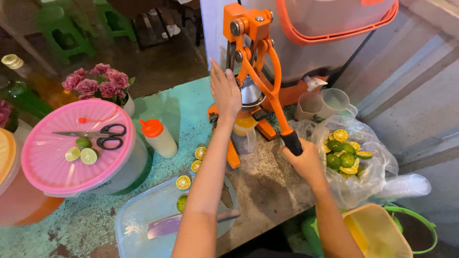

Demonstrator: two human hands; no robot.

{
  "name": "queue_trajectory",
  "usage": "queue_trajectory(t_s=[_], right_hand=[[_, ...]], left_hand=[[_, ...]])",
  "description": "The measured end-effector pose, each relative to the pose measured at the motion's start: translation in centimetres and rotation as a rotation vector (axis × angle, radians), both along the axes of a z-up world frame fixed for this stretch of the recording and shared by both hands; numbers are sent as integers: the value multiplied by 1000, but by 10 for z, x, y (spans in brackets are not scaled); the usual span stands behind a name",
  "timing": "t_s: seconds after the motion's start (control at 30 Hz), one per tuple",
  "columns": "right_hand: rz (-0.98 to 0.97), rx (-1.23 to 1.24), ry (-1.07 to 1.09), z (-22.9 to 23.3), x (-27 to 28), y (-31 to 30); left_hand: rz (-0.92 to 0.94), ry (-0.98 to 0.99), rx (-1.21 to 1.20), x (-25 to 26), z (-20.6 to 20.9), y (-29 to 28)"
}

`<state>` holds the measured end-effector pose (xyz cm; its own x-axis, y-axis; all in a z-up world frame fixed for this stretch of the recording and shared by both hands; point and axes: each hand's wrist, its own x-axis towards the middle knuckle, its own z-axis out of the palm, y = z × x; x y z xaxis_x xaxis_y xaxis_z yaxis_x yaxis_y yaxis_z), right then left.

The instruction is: The person places halved limes into a manual lever press juicer and squeezes the juice into a plastic cup. They repeat this process multiple times, discarding the squeezed lime halves into a plastic bag and collecting fresh halves from a tray.

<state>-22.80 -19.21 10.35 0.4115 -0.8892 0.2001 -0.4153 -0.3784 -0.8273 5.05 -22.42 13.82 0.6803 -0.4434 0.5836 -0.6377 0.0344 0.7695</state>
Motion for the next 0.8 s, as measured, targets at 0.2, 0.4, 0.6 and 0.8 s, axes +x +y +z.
queue_trajectory(t_s=[0.2,0.4,0.6,0.8], right_hand=[[75,-36,-221,-36,71,-16],[23,47,-29,-21,38,-9],[-6,29,51,1,-11,-2],[77,-42,-186,-49,69,-25]], left_hand=[[43,-39,7,2,-3,-7],[28,-23,14,3,-5,-6],[-6,-13,14,3,-5,-1],[13,20,3,4,-4,-8]])
